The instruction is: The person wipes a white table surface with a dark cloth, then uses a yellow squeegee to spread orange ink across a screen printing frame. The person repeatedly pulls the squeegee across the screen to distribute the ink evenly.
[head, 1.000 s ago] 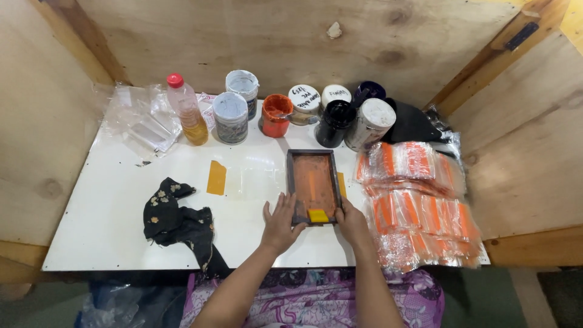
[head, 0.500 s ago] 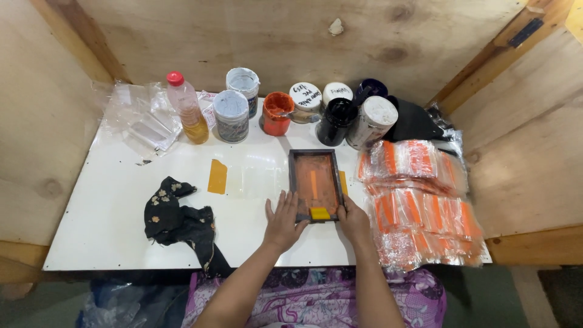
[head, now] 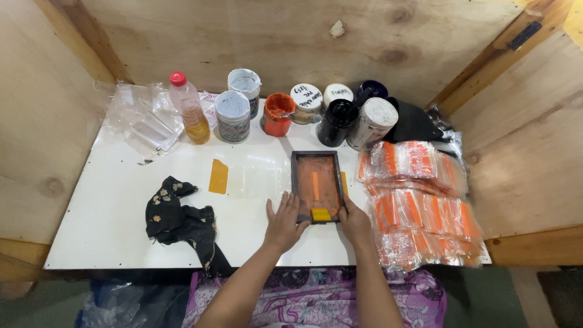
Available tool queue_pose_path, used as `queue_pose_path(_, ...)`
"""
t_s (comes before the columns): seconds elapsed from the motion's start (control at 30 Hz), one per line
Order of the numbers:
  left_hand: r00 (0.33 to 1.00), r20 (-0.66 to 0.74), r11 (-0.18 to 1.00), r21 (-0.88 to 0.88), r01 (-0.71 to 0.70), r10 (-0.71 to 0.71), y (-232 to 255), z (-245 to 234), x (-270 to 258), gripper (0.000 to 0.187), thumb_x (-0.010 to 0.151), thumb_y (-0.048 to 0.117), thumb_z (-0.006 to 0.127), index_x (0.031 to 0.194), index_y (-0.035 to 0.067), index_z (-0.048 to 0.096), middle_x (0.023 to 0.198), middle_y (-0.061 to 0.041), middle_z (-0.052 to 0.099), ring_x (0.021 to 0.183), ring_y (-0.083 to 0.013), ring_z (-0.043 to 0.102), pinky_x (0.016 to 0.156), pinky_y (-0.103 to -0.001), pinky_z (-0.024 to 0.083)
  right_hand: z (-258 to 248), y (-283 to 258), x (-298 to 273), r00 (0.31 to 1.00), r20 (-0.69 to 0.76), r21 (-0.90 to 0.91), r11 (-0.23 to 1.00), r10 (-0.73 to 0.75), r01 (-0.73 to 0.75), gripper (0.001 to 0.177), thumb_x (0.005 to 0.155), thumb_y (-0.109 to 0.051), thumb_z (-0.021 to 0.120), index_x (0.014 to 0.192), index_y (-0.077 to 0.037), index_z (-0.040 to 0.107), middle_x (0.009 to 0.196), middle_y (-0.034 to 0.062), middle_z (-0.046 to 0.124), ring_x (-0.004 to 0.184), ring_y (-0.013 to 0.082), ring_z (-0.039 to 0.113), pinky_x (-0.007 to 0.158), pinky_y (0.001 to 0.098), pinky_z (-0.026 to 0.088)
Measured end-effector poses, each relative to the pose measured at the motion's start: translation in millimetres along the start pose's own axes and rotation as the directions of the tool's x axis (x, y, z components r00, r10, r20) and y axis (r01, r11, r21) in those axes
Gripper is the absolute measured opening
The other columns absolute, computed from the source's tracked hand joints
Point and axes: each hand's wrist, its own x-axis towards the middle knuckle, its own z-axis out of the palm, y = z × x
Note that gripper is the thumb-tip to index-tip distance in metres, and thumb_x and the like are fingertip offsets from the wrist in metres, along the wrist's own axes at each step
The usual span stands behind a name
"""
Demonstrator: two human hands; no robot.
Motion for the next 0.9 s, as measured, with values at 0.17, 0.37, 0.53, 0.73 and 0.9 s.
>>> queue_pose_path(0.17,1.0,-0.009,0.997,0.071,0.013,-0.013,8,-3,-3,0.072,0.104,0.051,0.042,0.157,0.003,0.028,0.167,-0.016,0.023,0.157,-0.0284,0.013,0.121,-0.064,-0.006,10,14,9,0.998,0.024,-0.094,0.994,0.052,-0.049,0.052,0.097,-0.037,0.05,0.146,-0.023,0.059,0.114,0.0198,0.074,0.111,0.0382,0.069,0.096,0.0486,0.055)
queue_pose_path(0.37,0.999,-0.036,0.976,0.215,-0.023,0.032,9,-10,-2,0.068,0.104,0.051,0.034,0.153,0.004,0.037,0.166,-0.014,0.029,0.157,-0.0264,0.015,0.123,-0.062,0.0,3,-8,4,0.987,0.061,-0.189,0.972,0.151,-0.137,0.052,0.096,-0.04,0.045,0.147,-0.031,0.057,0.118,0.0148,0.075,0.113,0.0353,0.07,0.097,0.0473,0.055)
queue_pose_path(0.53,0.998,-0.036,0.966,0.253,-0.049,0.06,10,-22,0,0.061,0.104,0.043,0.027,0.149,0.006,0.045,0.162,-0.012,0.037,0.155,-0.0235,0.021,0.123,-0.061,0.0,-8,-26,-2,0.98,0.088,-0.207,0.965,0.18,-0.159,0.053,0.097,-0.041,0.045,0.147,-0.031,0.056,0.119,0.0154,0.075,0.114,0.036,0.069,0.099,0.0475,0.055)
queue_pose_path(0.73,0.997,-0.015,0.956,0.286,-0.065,0.072,14,-30,-2,0.059,0.103,0.039,0.031,0.148,0.004,0.048,0.159,-0.014,0.041,0.154,-0.026,0.024,0.123,-0.061,-0.002,-11,-28,-4,0.985,0.093,-0.216,0.968,0.148,-0.125,0.053,0.1,-0.038,0.042,0.149,-0.024,0.054,0.121,0.0164,0.074,0.114,0.0365,0.069,0.097,0.0489,0.056)
queue_pose_path(0.9,0.998,-0.006,0.957,0.283,-0.063,0.068,13,-29,-4,0.059,0.104,0.04,0.031,0.149,0.005,0.047,0.16,-0.013,0.04,0.154,-0.0254,0.024,0.123,-0.06,-0.002,-16,-37,-11,0.984,0.106,-0.21,0.97,0.145,-0.12,0.053,0.101,-0.036,0.04,0.149,-0.018,0.055,0.121,0.0191,0.073,0.113,0.0392,0.069,0.097,0.0519,0.055)
